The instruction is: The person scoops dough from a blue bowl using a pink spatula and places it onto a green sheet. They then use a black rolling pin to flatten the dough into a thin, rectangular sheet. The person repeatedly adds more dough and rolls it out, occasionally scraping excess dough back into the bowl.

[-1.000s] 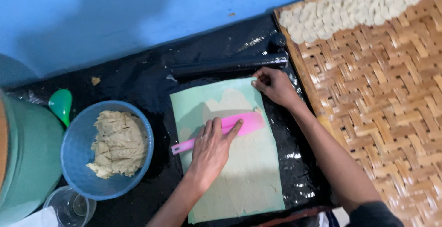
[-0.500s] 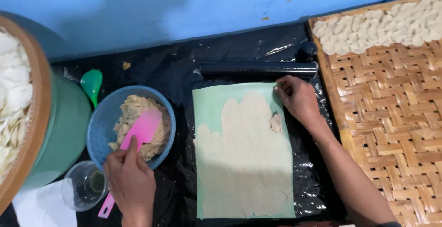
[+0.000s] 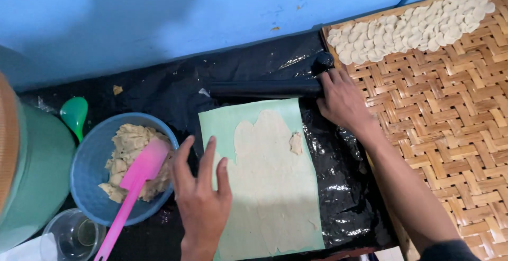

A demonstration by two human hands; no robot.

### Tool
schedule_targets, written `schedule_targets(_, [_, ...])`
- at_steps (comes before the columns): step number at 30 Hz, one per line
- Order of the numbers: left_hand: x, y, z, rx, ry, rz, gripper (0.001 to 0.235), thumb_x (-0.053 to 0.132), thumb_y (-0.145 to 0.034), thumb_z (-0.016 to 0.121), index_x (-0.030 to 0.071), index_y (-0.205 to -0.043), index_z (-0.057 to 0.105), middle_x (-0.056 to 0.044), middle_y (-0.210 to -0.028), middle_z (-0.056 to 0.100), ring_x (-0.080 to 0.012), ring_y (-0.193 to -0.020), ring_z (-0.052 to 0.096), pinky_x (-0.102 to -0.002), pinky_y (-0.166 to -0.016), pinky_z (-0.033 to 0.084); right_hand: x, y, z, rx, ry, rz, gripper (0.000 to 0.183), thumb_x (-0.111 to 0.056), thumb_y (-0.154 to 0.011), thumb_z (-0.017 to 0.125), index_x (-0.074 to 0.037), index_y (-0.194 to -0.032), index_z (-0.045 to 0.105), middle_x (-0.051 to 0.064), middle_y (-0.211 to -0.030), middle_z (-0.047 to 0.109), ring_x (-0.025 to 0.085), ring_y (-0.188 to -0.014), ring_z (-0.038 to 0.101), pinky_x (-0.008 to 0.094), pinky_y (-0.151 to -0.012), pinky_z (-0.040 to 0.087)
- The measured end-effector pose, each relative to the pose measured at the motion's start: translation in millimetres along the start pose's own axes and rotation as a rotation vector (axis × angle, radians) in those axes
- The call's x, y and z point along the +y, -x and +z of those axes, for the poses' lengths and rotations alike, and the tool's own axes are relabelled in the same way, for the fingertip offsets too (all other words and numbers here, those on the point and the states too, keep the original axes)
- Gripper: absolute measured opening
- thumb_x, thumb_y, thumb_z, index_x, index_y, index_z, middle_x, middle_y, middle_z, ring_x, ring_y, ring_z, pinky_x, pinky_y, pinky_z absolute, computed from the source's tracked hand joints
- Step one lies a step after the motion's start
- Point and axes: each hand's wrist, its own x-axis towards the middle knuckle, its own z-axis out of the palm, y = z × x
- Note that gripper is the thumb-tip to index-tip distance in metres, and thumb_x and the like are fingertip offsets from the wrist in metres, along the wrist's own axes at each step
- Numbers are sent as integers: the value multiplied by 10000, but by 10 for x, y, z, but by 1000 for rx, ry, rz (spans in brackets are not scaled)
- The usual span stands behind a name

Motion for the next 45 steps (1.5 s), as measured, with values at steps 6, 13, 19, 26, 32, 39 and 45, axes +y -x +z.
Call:
schedule_targets(6, [171,-181,362,-121,58,259,549,263,-923,709,106,-1433,583,-223,-1418,496,-383,-1345,498,-563,-1108,409,-215,714,-355,-71,-82,64,535,-147,-769,739,24,-1236,544,232,-1172,563,395,-1129,554,495,-960,474])
schedule_targets(13, [143,105,1117,-411,83,383,598,262,-922,678,151,-1488,522,-178,-1348,556,-338,-1277,527,-577,-1112,356,-318,1028,-68,-204,-156,21,567,-174,-758,744,-8,-1259,539,205,-1202,552,393,-1151,539,488,-1024,451])
schedule_targets(19, [209,263,1226,-436,85,312,524,186,-998,607,138,-1508,499,-161,-1364,572,-339,-1303,516,-551,-1130,340,-370,900,-222,-300,-255,3,675,-316,-810,661,-31,-1398,492,220,-1322,519,407,-1261,490,490,-1069,406])
schedule_targets(26, [186,-8,1444,-369,-4,280,618,362,-1017,517,18,-1525,442,-168,-1610,381,-369,-1521,267,-665,-1202,85,-282,532,155,-38,-138,-116,671,-432,-1069,414,32,-1551,360,279,-1526,430,443,-1399,414,513,-1144,348])
schedule_targets(32, [102,-413,1679,-260,-169,226,672,493,-1017,467,-8,-1466,467,-289,-1575,342,-448,-1491,247,-695,-1161,88,-348,12,81,-167,-198,92,615,-411,-1067,451,-11,-1534,426,264,-1356,535,413,-1249,523,490,-1056,440])
schedule_targets(39, [17,-166,1392,-424,15,249,572,435,-987,586,23,-1384,580,-217,-1276,580,-353,-1189,538,-519,-1046,394,-132,-225,480,-155,-556,-36,285,-326,-962,689,-74,-1076,759,175,-904,761,365,-842,739,444,-755,557])
schedule_targets(45, [-108,-298,1164,-383,25,405,503,256,-923,700,29,-1363,613,-157,-1180,616,-305,-1123,562,-472,-983,420,-217,-198,511,-105,-611,204,265,-307,-945,714,-78,-1066,771,159,-880,764,284,-755,744,411,-706,562])
